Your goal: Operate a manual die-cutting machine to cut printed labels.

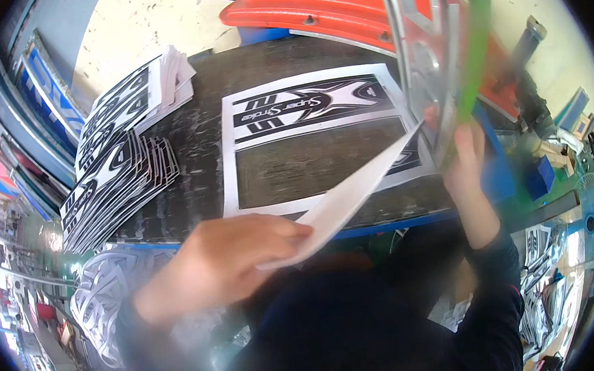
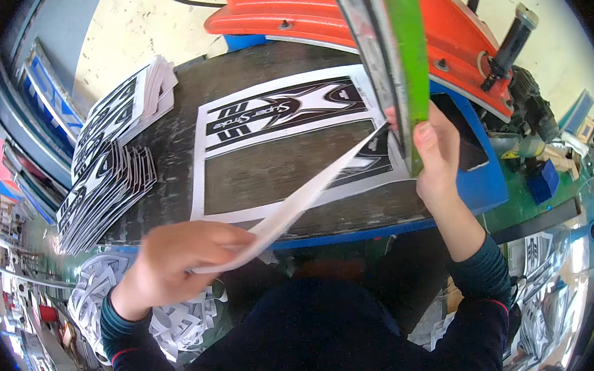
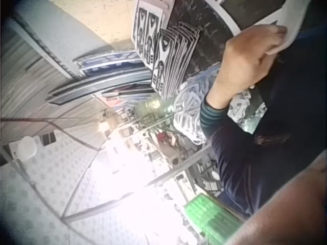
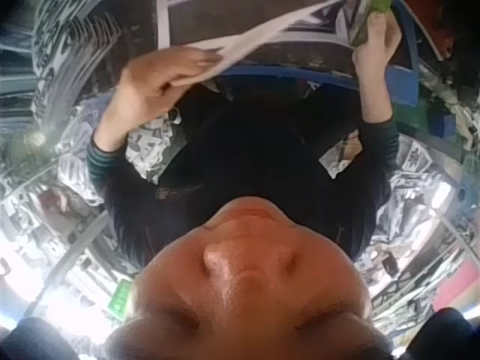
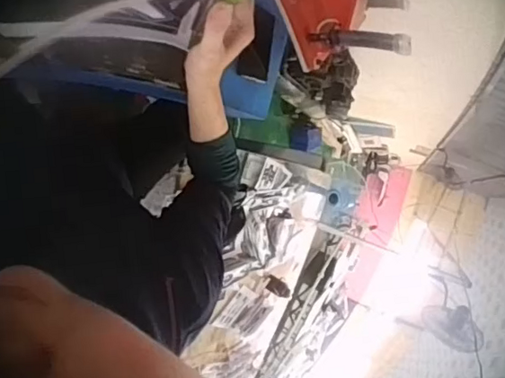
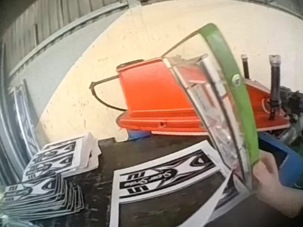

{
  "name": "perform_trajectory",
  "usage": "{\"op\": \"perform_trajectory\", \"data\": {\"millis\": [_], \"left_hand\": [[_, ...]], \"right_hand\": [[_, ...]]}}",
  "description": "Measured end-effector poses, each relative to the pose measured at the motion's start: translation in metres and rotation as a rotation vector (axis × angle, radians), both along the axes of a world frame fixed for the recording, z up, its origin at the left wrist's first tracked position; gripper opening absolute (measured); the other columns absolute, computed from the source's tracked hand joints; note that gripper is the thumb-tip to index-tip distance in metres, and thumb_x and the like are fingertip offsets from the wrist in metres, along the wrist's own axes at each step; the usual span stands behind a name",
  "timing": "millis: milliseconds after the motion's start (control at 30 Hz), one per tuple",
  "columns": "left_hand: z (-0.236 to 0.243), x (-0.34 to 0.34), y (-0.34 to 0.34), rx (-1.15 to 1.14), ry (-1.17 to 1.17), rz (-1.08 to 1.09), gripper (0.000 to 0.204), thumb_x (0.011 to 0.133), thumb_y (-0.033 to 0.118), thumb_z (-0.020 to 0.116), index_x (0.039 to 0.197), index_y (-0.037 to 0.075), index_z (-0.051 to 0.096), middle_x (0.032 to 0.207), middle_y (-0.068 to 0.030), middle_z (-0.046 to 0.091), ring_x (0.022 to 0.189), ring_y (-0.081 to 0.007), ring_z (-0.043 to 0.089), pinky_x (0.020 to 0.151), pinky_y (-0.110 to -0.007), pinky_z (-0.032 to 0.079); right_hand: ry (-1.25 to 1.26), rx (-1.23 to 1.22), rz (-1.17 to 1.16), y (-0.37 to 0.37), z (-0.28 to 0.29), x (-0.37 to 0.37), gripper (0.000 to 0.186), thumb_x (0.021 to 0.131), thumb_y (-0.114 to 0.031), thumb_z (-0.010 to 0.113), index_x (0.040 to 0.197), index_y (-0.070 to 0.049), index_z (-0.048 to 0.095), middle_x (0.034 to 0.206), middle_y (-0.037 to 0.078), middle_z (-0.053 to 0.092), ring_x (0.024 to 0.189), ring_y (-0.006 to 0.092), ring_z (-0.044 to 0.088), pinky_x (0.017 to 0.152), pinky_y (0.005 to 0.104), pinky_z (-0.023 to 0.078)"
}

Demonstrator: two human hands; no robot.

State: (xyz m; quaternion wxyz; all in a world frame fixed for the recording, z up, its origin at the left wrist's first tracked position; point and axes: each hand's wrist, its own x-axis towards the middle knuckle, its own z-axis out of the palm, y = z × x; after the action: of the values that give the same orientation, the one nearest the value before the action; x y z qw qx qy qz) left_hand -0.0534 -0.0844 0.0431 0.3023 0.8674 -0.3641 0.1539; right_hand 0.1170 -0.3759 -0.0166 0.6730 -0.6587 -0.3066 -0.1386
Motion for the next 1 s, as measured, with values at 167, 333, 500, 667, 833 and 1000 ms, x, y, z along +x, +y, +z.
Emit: {"op": "perform_trajectory", "data": {"millis": [167,333,500,667,833,1000], "left_hand": [[0.021,-0.008,0.061,-0.787,-0.046,0.701,0.008,0.084,0.003,0.067,0.091,-0.001,0.064,0.085,-0.0057,0.068,0.074,-0.0067,0.060,0.062,-0.021,0.047],[0.041,-0.056,0.213,-1.061,-0.302,0.886,0.018,0.087,0.006,0.065,0.104,0.000,0.064,0.088,-0.0071,0.069,0.077,-0.0095,0.064,0.065,-0.022,0.051],[0.033,-0.127,0.298,-0.732,-0.052,1.292,0.028,0.088,0.012,0.066,0.112,-0.001,0.061,0.096,-0.0088,0.069,0.080,-0.0125,0.066,0.070,-0.023,0.051],[0.017,-0.084,0.288,0.134,-0.506,1.553,0.051,0.084,0.024,0.070,0.127,0.002,0.054,0.110,-0.0137,0.066,0.102,-0.0201,0.061,0.089,-0.030,0.045],[0.035,0.038,0.129,-0.113,-0.112,1.007,0.045,0.086,0.027,0.067,0.127,0.010,0.057,0.123,-0.0099,0.062,0.109,-0.0238,0.060,0.092,-0.037,0.046],[-0.021,0.110,0.046,0.156,0.115,0.320,0.053,0.090,0.041,0.058,0.134,0.012,0.050,0.138,-0.0157,0.048,0.132,-0.0360,0.039,0.106,-0.045,0.035]], "right_hand": [[0.126,0.167,-0.069,-0.019,-0.019,0.014,0.060,0.091,-0.048,0.054,0.113,0.007,0.055,0.107,0.013,0.062,0.097,0.0189,0.057,0.088,0.0325,0.043],[0.044,0.248,0.013,-0.030,-0.027,0.019,0.056,0.096,-0.044,0.045,0.118,0.007,0.051,0.116,0.017,0.057,0.104,0.0223,0.053,0.092,0.0365,0.039],[0.063,0.283,0.035,-0.025,-0.025,0.021,0.056,0.096,-0.046,0.045,0.116,0.006,0.052,0.116,0.017,0.056,0.102,0.0222,0.052,0.090,0.0379,0.038],[0.021,0.281,0.051,-0.027,-0.026,0.022,0.055,0.096,-0.045,0.046,0.115,0.006,0.053,0.116,0.017,0.055,0.102,0.0225,0.051,0.089,0.0386,0.038],[0.002,0.243,0.024,-0.034,-0.029,0.018,0.058,0.092,-0.045,0.053,0.112,0.009,0.054,0.111,0.017,0.058,0.097,0.0214,0.053,0.089,0.0365,0.039],[0.018,0.087,-0.164,-0.018,0.000,0.007,0.067,0.085,-0.053,0.061,0.110,0.009,0.058,0.103,0.013,0.061,0.091,0.0182,0.056,0.084,0.0310,0.042]]}}
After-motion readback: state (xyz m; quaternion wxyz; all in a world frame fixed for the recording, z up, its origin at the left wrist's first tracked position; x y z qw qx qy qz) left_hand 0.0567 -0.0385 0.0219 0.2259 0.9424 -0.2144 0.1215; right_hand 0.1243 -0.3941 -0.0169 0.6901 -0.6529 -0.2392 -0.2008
